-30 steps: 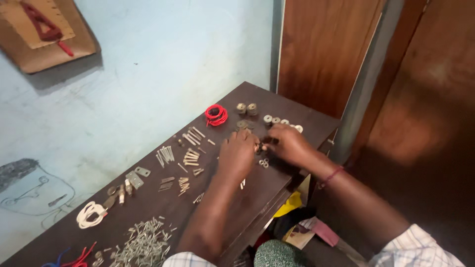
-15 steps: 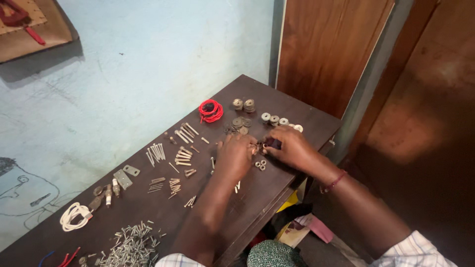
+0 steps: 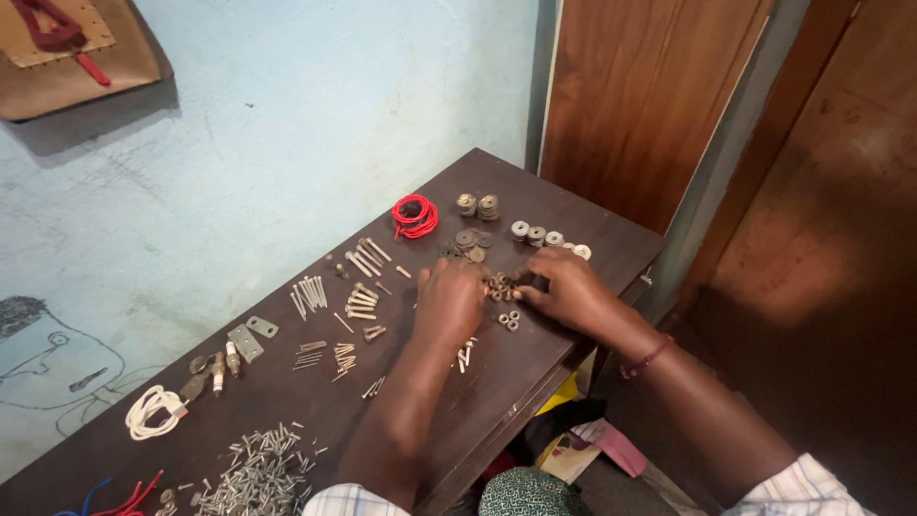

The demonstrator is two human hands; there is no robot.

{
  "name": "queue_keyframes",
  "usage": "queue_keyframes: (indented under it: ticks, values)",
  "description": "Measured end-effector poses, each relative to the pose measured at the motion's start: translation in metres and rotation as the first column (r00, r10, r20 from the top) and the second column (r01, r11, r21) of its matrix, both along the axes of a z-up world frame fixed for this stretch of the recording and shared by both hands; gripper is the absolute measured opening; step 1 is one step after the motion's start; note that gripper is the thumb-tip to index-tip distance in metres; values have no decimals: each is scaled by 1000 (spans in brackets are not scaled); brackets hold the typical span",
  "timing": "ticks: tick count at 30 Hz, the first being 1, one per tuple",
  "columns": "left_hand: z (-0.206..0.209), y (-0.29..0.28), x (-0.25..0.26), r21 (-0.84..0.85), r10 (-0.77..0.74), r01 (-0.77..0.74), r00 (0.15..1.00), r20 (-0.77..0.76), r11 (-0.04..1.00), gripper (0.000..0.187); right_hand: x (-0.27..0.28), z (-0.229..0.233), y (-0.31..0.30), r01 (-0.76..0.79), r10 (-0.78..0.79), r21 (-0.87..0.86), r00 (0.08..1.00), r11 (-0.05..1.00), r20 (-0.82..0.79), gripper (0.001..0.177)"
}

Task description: The person sorts a variety of hardware items including nuts, bolts, washers, and metal pieces by hand on a dark wooden surface, grouping them by size and type.

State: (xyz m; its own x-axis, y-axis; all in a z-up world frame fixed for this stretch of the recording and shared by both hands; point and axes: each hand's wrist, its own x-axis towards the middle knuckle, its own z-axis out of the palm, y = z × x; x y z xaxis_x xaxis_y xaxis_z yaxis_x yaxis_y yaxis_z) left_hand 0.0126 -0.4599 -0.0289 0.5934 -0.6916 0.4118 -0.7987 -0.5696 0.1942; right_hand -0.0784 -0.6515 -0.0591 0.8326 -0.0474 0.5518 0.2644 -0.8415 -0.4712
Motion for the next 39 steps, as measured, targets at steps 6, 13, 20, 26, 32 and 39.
queue_keyframes:
  ticks: [6, 13, 20, 26, 32, 39]
  values:
    - [10, 13, -2, -18, -81, 81, 997, 3, 997, 17, -6, -2, -1, 100, -98, 221, 995, 970, -19, 17]
    - [49, 72, -13, -94, -171, 165, 983, -63, 982, 13, -24, 16, 17, 61, -96, 225, 985, 973, 146, 16]
    - [96, 205, -39, -186, -88, 81, 996, -29, 979, 13, -29, 30, 67, -31, -10, 210, 982, 977, 187, 16]
    - [101, 334, -65, -187, 164, -259, 897, -411, 948, 22, -35, 49, 140, -278, 249, 88, 935, 956, 255, 14]
    - [67, 427, -57, -129, 275, -390, 812, -515, 912, 26, -39, 59, 213, -446, 438, 82, 893, 891, 102, 17]
    - [29, 458, -47, -92, 202, -293, 823, -531, 952, 19, -23, 58, 274, -618, 618, 18, 786, 786, -12, 15]
